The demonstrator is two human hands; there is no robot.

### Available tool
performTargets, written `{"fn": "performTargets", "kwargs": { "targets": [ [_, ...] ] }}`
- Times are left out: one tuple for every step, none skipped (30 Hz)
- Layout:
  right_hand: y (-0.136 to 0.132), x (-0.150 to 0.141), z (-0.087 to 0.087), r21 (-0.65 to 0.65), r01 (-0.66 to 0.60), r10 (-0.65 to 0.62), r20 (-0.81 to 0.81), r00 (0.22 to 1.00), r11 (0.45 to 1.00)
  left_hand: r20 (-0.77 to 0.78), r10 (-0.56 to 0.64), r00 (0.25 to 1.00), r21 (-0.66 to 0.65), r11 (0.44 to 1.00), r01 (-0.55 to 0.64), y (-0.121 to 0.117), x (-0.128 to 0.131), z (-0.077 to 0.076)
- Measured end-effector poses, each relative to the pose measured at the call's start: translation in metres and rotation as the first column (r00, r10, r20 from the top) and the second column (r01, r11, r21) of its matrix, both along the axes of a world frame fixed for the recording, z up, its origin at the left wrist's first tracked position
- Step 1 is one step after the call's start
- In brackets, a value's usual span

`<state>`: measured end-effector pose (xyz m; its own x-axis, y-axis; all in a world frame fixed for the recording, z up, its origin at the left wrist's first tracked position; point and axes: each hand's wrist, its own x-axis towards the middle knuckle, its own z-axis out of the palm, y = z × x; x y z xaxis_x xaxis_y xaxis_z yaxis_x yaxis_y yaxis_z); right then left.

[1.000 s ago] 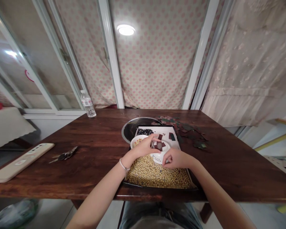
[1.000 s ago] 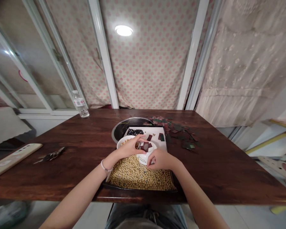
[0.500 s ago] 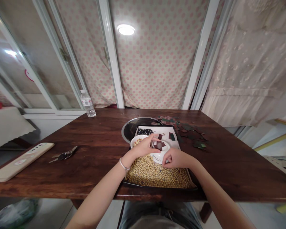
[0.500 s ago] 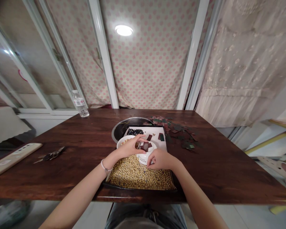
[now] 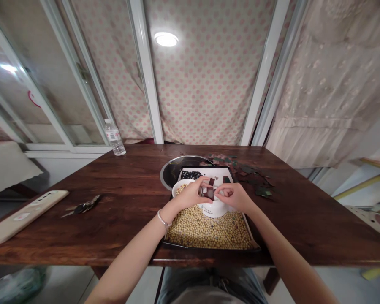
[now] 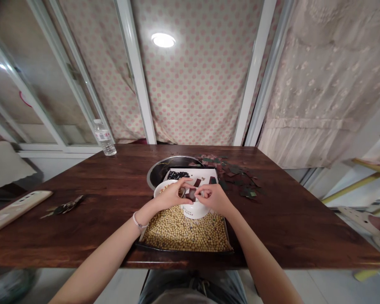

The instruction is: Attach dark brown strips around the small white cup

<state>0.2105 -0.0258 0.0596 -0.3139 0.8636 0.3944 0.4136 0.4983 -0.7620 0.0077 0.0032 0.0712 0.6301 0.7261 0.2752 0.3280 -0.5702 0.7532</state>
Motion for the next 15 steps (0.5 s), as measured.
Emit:
{"fn": "performTargets", "kwargs": {
  "targets": [
    [0.004, -0.001, -0.002, 0.008, 0.024, -0.024, -0.003, 1.000, 1.000, 0.000, 0.001, 1.000, 0.002, 1.000, -0.001, 0.000, 0.000, 0.001],
    [0.008, -0.003, -0.005, 0.013, 0.037, -0.037, 0.000, 0.999, 0.999, 0.001, 0.000, 1.000, 0.004, 1.000, 0.000, -0.001, 0.000, 0.001],
    [0.011, -0.004, -0.007, 0.018, 0.047, -0.047, 0.004, 0.999, 0.999, 0.002, -0.003, 1.000, 0.005, 1.000, 0.003, -0.001, 0.001, 0.002],
    [0.014, -0.005, -0.010, 0.022, 0.053, -0.053, 0.010, 0.999, 0.998, 0.003, -0.008, 1.000, 0.004, 1.000, 0.008, -0.002, 0.001, 0.003],
    [0.016, -0.006, -0.011, 0.024, 0.053, -0.054, 0.019, 0.998, 0.998, 0.006, -0.014, 1.000, 0.002, 1.000, 0.014, -0.002, 0.001, 0.004],
    [0.017, -0.006, -0.013, 0.024, 0.050, -0.050, 0.029, 0.998, 0.998, 0.010, -0.021, 1.000, 0.000, 1.000, 0.021, -0.003, 0.001, 0.004],
    [0.017, -0.006, -0.013, 0.023, 0.044, -0.045, 0.039, 0.998, 0.999, 0.014, -0.027, 1.000, -0.002, 1.000, 0.027, -0.004, 0.002, 0.004],
    [0.016, -0.006, -0.014, 0.022, 0.037, -0.038, 0.048, 0.998, 0.999, 0.018, -0.032, 0.999, -0.004, 0.999, 0.032, -0.004, 0.002, 0.004],
    [0.015, -0.005, -0.013, 0.021, 0.030, -0.031, 0.056, 0.998, 0.999, 0.021, -0.035, 0.999, -0.006, 0.999, 0.035, -0.005, 0.002, 0.004],
    [0.014, -0.005, -0.013, 0.020, 0.025, -0.026, 0.063, 0.998, 0.999, 0.024, -0.036, 0.999, -0.008, 0.999, 0.036, -0.005, 0.002, 0.004],
    [0.013, -0.004, -0.012, 0.020, 0.021, -0.022, 0.069, 0.997, 1.000, 0.026, -0.036, 0.999, -0.009, 0.999, 0.036, -0.005, 0.002, 0.004],
    [0.011, -0.004, -0.011, 0.019, 0.019, -0.021, 0.074, 0.997, 1.000, 0.027, -0.036, 0.999, -0.010, 0.999, 0.036, -0.005, 0.001, 0.004],
    [0.010, -0.003, -0.011, 0.019, 0.019, -0.020, 0.079, 0.997, 1.000, 0.028, -0.036, 0.999, -0.010, 0.999, 0.037, -0.005, 0.001, 0.004],
    [0.009, -0.003, -0.010, 0.018, 0.019, -0.020, 0.083, 0.996, 1.000, 0.028, -0.037, 0.999, -0.011, 0.999, 0.037, -0.005, 0.001, 0.004],
    [0.008, -0.003, -0.010, 0.018, 0.019, -0.021, 0.086, 0.996, 1.000, 0.028, -0.038, 0.999, -0.011, 0.999, 0.039, -0.006, 0.001, 0.004]
  ]
}}
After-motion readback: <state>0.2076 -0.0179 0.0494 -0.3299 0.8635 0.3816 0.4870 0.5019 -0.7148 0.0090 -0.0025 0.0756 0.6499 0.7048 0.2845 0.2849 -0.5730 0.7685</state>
